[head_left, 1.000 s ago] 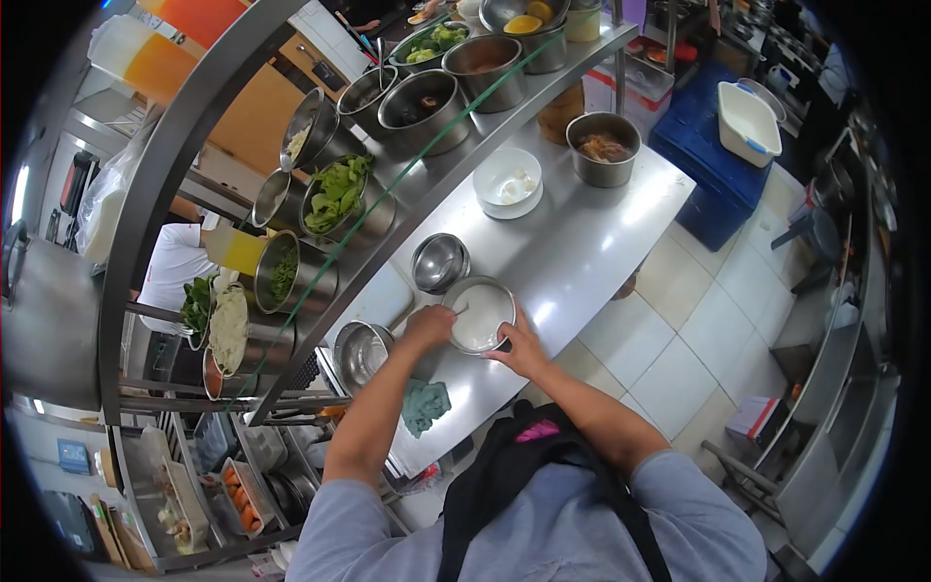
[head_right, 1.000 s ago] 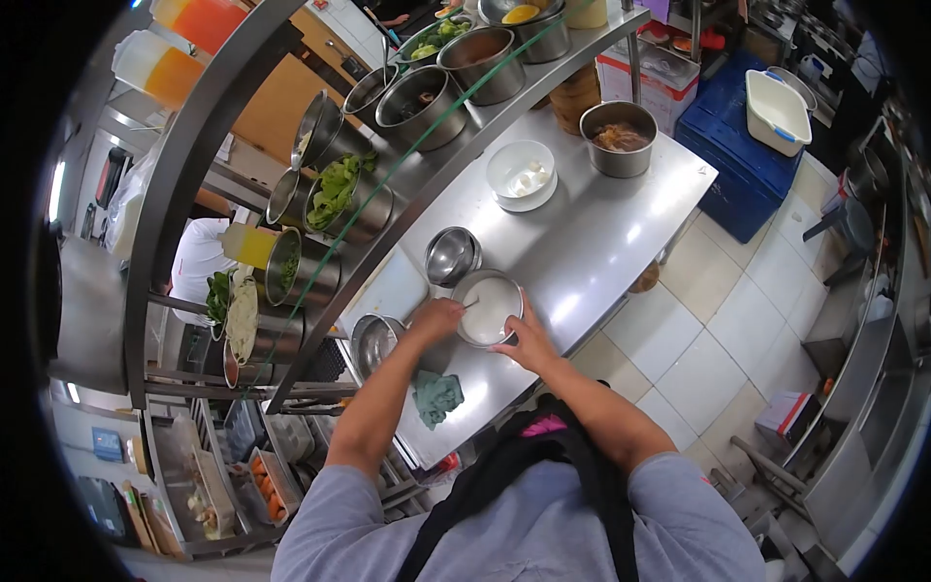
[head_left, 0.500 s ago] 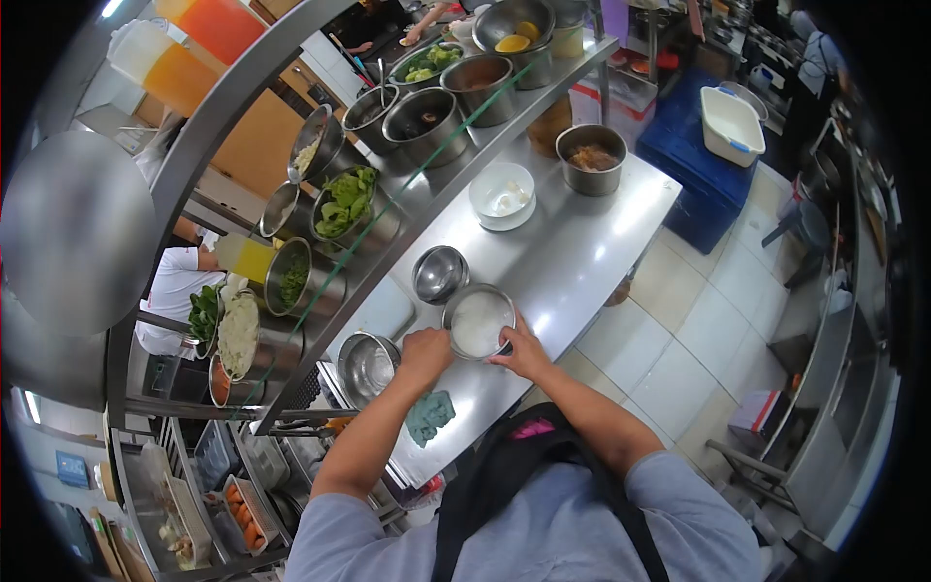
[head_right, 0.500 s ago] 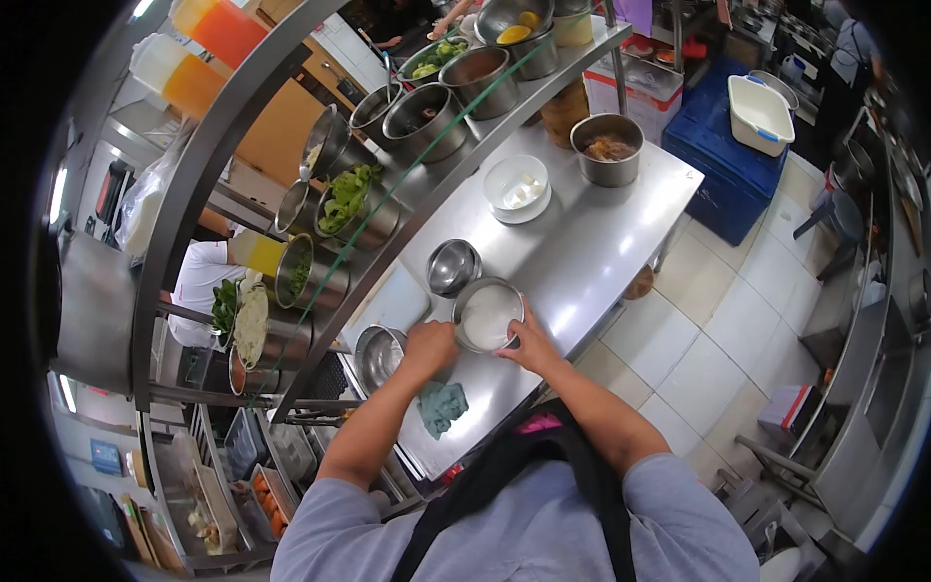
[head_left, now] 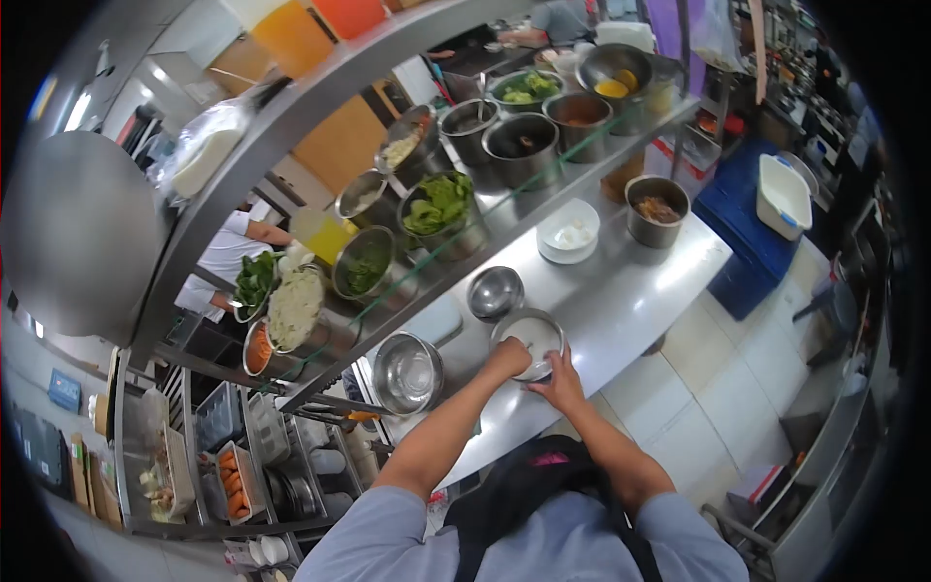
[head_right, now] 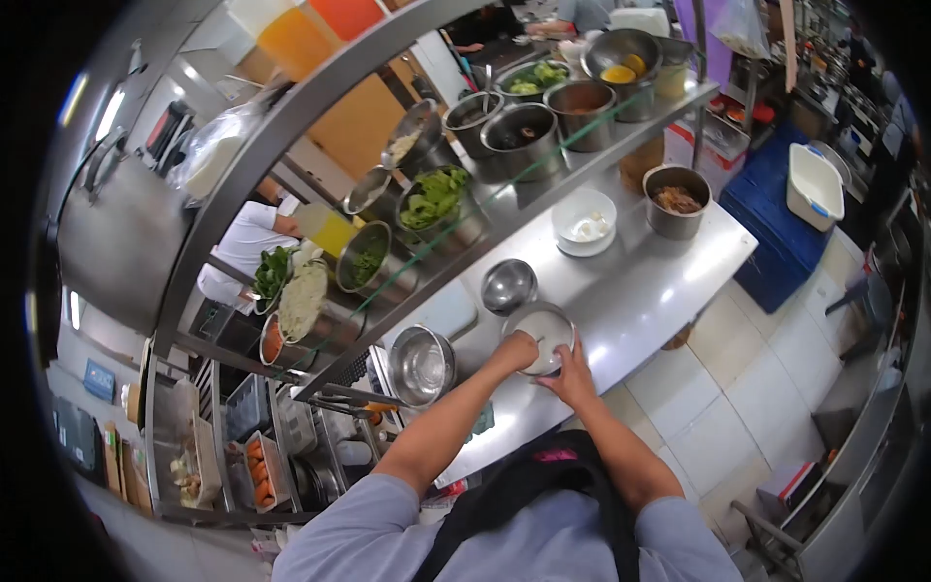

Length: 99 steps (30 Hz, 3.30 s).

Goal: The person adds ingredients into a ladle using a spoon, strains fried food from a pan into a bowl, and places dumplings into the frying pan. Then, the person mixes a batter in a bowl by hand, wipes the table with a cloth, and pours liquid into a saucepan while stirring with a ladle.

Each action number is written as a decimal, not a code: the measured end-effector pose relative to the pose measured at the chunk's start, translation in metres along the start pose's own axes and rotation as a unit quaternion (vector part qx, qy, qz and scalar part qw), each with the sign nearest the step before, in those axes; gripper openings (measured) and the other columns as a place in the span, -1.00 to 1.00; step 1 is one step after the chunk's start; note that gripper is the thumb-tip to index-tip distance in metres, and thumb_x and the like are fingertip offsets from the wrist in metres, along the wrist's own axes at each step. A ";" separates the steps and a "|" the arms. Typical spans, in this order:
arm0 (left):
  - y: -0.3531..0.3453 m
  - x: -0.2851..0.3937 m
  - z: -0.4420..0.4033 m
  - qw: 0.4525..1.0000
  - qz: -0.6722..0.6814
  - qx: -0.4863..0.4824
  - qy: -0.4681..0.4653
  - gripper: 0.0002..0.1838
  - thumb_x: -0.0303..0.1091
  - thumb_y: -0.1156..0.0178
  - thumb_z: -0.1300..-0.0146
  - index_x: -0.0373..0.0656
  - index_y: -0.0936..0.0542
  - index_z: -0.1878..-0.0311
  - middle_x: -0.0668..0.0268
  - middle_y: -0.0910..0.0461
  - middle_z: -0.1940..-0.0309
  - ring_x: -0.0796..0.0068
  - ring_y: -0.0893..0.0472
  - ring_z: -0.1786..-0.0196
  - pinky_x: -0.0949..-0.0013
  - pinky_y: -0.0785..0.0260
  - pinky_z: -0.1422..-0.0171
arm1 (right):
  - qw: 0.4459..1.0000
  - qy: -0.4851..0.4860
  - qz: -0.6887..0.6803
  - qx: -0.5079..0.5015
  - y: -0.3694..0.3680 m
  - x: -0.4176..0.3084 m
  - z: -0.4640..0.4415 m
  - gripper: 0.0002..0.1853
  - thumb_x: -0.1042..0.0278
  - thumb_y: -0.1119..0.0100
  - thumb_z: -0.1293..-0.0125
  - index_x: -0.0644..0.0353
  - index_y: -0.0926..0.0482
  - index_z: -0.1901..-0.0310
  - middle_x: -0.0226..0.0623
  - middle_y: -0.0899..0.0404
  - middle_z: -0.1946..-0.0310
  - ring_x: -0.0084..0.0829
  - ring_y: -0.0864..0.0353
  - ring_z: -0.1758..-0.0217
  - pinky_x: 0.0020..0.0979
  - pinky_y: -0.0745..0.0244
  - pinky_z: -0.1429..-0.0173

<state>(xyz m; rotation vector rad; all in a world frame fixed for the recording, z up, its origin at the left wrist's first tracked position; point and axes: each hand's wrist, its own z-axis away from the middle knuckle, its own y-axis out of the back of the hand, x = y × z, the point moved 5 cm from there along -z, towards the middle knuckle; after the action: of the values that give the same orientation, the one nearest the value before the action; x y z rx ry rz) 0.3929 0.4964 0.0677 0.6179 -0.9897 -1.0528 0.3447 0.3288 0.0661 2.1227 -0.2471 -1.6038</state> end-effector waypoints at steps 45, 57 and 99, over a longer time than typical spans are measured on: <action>-0.568 0.344 0.509 0.591 -0.107 -0.407 -0.688 -0.57 -0.30 -0.29 -0.18 -0.11 -0.53 -0.13 0.00 -0.64 0.17 -0.05 -0.66 0.10 0.10 -0.52 -0.02 | 0.548 -0.368 0.280 0.697 0.090 -0.251 0.795 -0.51 0.14 -0.69 0.18 0.18 -0.49 0.45 0.45 -0.18 -0.37 0.30 -0.30 -0.43 -0.09 -0.33 -0.39; -0.661 0.382 0.672 0.568 -0.206 -0.636 -0.480 -0.66 -0.11 -0.15 -0.39 -0.23 -0.41 0.16 0.20 -0.50 0.54 0.31 -0.62 0.45 0.21 -0.48 0.32 | 0.347 -0.421 0.267 0.795 0.068 -0.294 0.917 -0.46 0.29 -0.73 0.28 0.17 -0.41 0.47 0.16 -0.32 -0.31 0.14 -0.43 -0.33 -0.12 -0.37 -0.34; -0.490 0.602 0.551 0.626 -0.221 -0.630 -0.402 -0.74 -0.16 -0.11 -0.43 -0.18 -0.48 0.08 0.44 -0.41 0.58 0.60 -0.43 0.65 0.43 -0.35 0.59 | 0.394 -0.517 0.360 0.669 0.397 -0.157 1.000 -0.44 0.14 -0.71 0.37 0.21 -0.44 0.51 0.17 -0.09 -0.49 0.24 -0.52 -0.23 -0.11 -0.58 -0.20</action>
<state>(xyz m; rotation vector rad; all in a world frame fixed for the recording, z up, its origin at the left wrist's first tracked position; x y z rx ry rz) -0.2132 -0.2340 0.1354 -0.9485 -0.5308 -2.2083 -0.5942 -0.2086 0.1750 0.4773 -3.1348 -1.8471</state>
